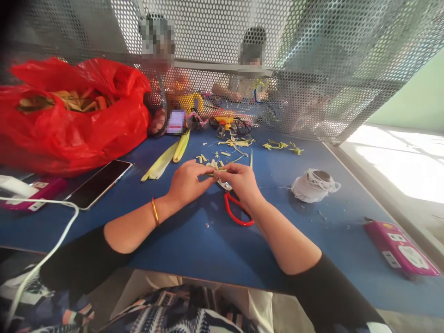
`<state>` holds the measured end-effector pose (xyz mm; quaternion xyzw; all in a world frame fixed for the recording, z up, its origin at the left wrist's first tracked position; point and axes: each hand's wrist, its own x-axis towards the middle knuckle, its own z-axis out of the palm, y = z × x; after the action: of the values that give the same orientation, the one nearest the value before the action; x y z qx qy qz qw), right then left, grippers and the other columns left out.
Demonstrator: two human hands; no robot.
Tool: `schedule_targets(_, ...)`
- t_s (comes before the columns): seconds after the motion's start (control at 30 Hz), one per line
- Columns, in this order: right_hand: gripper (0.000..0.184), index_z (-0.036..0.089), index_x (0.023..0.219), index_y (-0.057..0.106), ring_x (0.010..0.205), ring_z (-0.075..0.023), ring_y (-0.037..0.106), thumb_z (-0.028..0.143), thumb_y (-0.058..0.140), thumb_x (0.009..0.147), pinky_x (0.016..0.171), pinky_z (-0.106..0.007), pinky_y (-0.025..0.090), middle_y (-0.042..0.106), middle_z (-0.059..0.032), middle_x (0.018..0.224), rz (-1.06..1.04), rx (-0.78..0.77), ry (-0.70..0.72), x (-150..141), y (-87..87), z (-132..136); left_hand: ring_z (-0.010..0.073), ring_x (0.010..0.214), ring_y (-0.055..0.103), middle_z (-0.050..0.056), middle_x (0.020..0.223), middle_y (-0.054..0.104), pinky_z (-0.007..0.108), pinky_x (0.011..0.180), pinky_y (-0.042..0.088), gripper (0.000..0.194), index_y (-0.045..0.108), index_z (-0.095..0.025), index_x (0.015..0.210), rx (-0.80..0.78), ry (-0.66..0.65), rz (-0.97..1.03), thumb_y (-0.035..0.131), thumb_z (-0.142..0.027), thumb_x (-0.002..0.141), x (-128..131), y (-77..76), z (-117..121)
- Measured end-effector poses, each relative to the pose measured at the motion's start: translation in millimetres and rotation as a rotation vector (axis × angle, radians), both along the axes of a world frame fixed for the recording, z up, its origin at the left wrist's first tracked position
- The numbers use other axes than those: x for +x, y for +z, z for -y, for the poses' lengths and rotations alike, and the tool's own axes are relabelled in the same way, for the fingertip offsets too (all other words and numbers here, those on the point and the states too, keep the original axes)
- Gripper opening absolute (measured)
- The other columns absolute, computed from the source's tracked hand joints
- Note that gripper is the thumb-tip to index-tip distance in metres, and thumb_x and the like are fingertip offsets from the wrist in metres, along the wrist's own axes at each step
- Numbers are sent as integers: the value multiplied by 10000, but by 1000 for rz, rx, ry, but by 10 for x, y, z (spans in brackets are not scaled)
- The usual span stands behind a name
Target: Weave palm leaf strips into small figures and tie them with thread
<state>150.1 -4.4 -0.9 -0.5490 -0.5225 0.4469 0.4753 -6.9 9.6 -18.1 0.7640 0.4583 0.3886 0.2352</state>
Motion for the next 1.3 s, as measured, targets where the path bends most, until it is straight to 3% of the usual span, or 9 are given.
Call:
schedule_targets(0.13, 339, 194, 600, 626, 573, -111, 456, 492, 781, 550, 604, -294, 358, 556, 29, 552, 4, 18, -12, -20, -51, -3, 215, 883, 673, 44, 867, 772, 452, 1162, 223, 129, 798, -304, 899, 103, 13, -150, 680, -282, 852, -3, -1, 25)
schedule_targets(0.47, 246, 202, 586, 616, 592, -119, 479, 388, 772, 552, 628, -295, 389, 575, 19, 570, -227, 46, -149, -152, -140, 61, 212, 790, 658, 57, 805, 756, 430, 1131, 271, 195, 793, -268, 878, 119, 106, -110, 600, -289, 894, 43, -23, 94)
schedule_targets(0.63, 213, 206, 621, 629, 605, -119, 475, 374, 758, 600, 617, -285, 383, 579, 21, 584, -258, 109, -206, -208, -191, 98, 223, 877, 674, 71, 857, 762, 430, 1143, 255, 231, 790, -257, 890, 167, 110, -128, 564, -302, 911, 80, -53, 127)
schedule_targets(0.8, 216, 198, 624, 640, 588, -110, 474, 365, 768, 574, 607, -284, 381, 583, 28, 581, -248, 64, -199, -158, -186, 54, 213, 882, 692, 37, 892, 784, 401, 1080, 356, 121, 798, -282, 826, -51, 89, 87, 679, -267, 841, 78, -29, 56)
schedule_targets(0.9, 210, 197, 651, 671, 591, -114, 489, 365, 768, 569, 597, -284, 382, 607, 27, 588, -183, 58, -144, -100, -129, 21, 207, 821, 696, 45, 785, 773, 343, 911, 467, 201, 787, -226, 726, -309, 39, 304, 657, -299, 861, 56, 25, 13)
schedule_targets(0.97, 222, 195, 664, 684, 608, -120, 506, 369, 781, 567, 601, -284, 388, 626, 25, 605, -151, 67, -109, -74, -91, 11, 183, 732, 681, 56, 715, 749, 307, 808, 487, 284, 774, -185, 700, -510, -22, 450, 625, -336, 888, 39, 49, -10)
schedule_targets(1.07, 243, 195, 661, 686, 627, -119, 520, 375, 811, 555, 621, -283, 399, 632, 29, 615, -144, 74, -71, -65, -57, 9, 134, 643, 637, 42, 677, 714, 285, 759, 481, 251, 766, -158, 735, -731, -124, 606, 678, -362, 852, 15, 37, -40)
schedule_targets(1.3, 250, 199, 656, 674, 611, -125, 566, 376, 821, 558, 648, -301, 451, 658, 23, 625, -248, 60, -1, -83, -58, 30, 69, 659, 582, -9, 731, 662, 257, 790, 478, 210, 728, -144, 784, -895, -294, 909, 817, -324, 723, 61, -71, -27)
